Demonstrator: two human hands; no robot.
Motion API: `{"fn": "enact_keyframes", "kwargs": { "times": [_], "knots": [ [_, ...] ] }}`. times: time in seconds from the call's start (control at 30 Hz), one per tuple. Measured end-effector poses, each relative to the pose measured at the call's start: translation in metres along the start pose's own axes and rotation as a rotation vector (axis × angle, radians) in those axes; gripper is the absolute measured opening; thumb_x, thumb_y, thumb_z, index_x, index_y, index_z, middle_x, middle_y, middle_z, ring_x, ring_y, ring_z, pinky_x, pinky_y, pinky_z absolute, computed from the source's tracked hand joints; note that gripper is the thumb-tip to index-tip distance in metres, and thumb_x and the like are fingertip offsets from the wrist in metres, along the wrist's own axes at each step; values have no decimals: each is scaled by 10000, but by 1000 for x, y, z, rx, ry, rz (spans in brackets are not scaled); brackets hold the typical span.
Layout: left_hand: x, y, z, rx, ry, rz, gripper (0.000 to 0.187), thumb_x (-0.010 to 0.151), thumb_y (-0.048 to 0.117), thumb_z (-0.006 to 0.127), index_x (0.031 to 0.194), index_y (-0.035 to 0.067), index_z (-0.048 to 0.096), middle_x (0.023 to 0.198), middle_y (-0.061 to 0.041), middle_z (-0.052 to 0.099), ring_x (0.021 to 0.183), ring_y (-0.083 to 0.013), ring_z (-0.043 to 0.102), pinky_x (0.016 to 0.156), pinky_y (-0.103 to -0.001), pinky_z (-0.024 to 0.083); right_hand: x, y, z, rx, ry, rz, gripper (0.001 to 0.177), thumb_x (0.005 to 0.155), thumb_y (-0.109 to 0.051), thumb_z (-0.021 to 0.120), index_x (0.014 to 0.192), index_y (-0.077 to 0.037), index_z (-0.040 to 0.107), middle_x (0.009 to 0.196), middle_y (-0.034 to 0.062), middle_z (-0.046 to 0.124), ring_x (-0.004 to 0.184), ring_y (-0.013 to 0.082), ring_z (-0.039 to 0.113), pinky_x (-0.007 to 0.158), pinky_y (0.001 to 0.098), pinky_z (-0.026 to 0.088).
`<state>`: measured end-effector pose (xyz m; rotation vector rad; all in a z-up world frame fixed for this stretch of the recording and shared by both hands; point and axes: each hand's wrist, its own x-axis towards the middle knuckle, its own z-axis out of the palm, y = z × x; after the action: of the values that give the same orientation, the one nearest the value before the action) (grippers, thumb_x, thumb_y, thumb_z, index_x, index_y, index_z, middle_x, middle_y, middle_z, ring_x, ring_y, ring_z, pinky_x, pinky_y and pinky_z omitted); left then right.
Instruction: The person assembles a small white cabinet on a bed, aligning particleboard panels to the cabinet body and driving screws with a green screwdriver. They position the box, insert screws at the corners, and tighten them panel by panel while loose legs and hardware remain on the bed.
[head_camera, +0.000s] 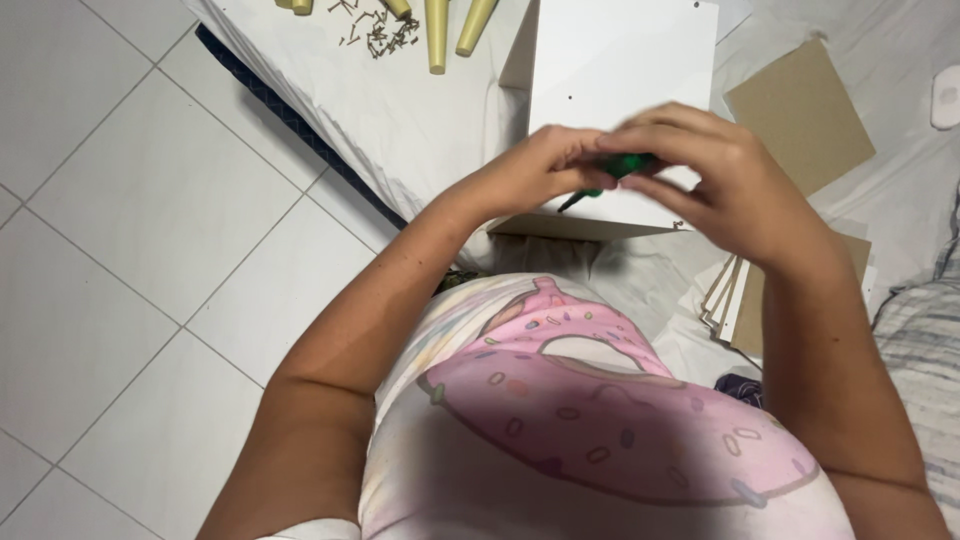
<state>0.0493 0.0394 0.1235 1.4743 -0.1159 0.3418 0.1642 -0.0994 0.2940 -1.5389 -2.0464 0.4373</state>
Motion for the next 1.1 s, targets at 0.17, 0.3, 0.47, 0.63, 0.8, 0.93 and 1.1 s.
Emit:
{"fn": "enact_keyframes", "kwargs": {
  "times": [0.17,0.3,0.47,0.63,0.8,0.93,1.1],
  "knots": [
    [-26,-30,-8,143,153,-31,678,861,104,844,1445,47,505,1411,-151,574,1327,-235,527,1104,-358,479,-3,16,2,-98,-13,93,375,924,19,754,1286,-66,703,1048,95,719,902,216,699,772,336,559],
    [-86,-81,-37,336,451,-132,1016,678,155,958,1515,87,384,1530,-154,468,1452,-288,439,1227,-395,365,-1,19,3,-108,-6,128,334,936,2,751,1260,-62,697,1115,92,733,906,211,718,766,321,580],
    [-101,-176,-19,300,253,-330,942,685,196,956,1464,25,457,1512,-173,491,1420,-282,429,1158,-384,385,1,16,1,-198,-47,-3,344,907,-57,777,1244,-71,707,1196,94,742,1029,281,703,887,388,558],
    [-68,-209,-14,187,154,-335,567,773,208,907,1248,-1,679,1183,-130,740,1112,-205,652,972,-332,507,1,20,-2,-130,-73,6,343,931,-56,760,1267,-65,688,1228,101,726,1081,296,696,925,393,559],
    [-67,-194,-4,4,145,-345,395,778,163,892,1101,-11,744,982,-49,772,915,-114,682,829,-292,545,-4,26,-2,-64,-63,56,334,971,-42,738,1298,-56,669,1275,115,706,1098,295,704,901,365,584],
    [-62,-187,-2,-126,163,-375,345,868,168,828,1152,1,724,1040,-15,755,947,-84,667,832,-271,549,-8,28,-1,-58,-20,66,319,982,-40,741,1292,-53,669,1264,115,708,1073,290,709,893,360,587],
    [-64,-190,-9,-58,123,-368,325,879,150,826,1146,-6,725,1028,-10,747,940,-73,657,832,-267,546,-13,31,0,-57,6,62,317,978,-36,746,1287,-49,673,1255,114,711,1062,279,714,894,356,590]
  ]
}}
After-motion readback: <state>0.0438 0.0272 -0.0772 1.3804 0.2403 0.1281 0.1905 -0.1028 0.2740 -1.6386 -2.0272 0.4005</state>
